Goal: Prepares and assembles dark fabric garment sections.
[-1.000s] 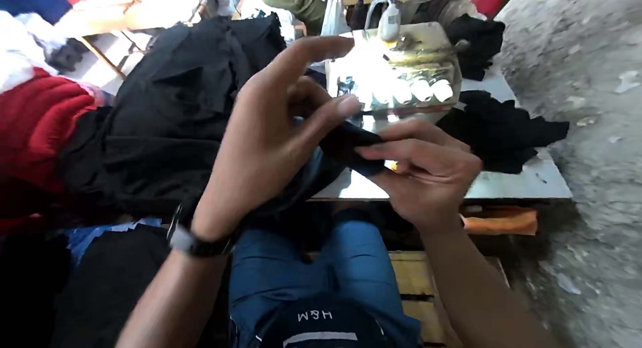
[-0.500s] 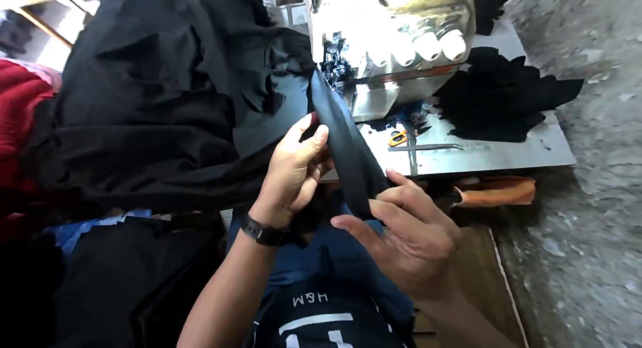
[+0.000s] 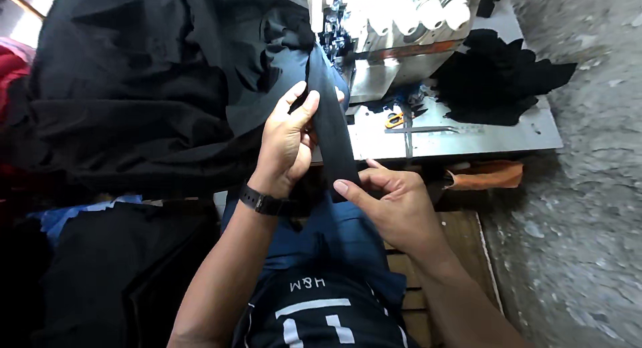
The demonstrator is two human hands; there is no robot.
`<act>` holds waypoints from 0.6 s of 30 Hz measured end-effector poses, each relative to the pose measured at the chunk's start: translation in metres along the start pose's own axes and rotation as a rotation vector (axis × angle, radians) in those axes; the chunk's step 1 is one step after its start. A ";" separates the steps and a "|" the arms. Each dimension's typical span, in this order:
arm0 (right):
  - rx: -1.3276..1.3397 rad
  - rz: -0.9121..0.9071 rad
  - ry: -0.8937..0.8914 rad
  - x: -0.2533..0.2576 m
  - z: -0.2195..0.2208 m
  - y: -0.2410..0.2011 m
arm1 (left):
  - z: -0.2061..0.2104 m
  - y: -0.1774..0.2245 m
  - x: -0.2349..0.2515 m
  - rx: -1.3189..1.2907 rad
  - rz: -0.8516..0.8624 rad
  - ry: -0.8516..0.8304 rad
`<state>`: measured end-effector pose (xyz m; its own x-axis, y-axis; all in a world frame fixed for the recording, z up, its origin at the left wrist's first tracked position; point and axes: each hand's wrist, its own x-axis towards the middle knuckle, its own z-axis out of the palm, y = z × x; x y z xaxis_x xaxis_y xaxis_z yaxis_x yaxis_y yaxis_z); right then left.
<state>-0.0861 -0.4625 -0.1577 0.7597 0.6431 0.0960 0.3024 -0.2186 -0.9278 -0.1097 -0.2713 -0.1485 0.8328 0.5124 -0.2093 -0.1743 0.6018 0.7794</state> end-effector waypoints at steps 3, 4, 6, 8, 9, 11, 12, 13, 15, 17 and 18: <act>-0.021 -0.028 -0.024 -0.001 -0.001 0.001 | 0.000 -0.003 0.001 -0.006 0.019 0.025; -0.023 -0.032 -0.035 -0.001 -0.002 0.001 | -0.001 -0.004 0.001 -0.012 0.031 0.026; -0.017 -0.037 -0.056 -0.002 -0.003 0.001 | -0.001 -0.005 0.000 -0.024 0.042 0.035; -0.016 -0.050 -0.075 -0.001 -0.004 0.003 | 0.000 -0.006 0.000 -0.027 0.048 0.059; -0.018 -0.058 -0.082 -0.001 -0.004 0.004 | -0.001 -0.006 0.000 -0.028 0.049 0.060; -0.026 -0.078 -0.089 -0.001 -0.005 0.004 | -0.002 -0.006 -0.002 0.000 0.051 0.049; -0.047 -0.109 -0.083 -0.002 -0.005 0.004 | -0.003 -0.005 -0.007 0.043 0.044 0.039; -0.075 -0.171 -0.066 -0.004 -0.005 0.002 | -0.003 -0.003 -0.015 0.113 0.025 0.029; -0.140 -0.367 -0.010 -0.005 -0.003 -0.006 | -0.006 0.001 -0.030 0.179 0.031 -0.044; -0.113 -0.546 0.000 0.003 -0.004 -0.014 | -0.013 0.004 -0.060 0.251 0.115 -0.169; -0.061 -0.627 -0.029 0.016 -0.007 -0.015 | -0.015 0.013 -0.076 0.359 0.221 -0.232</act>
<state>-0.0745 -0.4540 -0.1401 0.4121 0.6818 0.6045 0.7181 0.1654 -0.6760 -0.1835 -0.2931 -0.1311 0.8986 0.4295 0.0897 -0.2022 0.2238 0.9534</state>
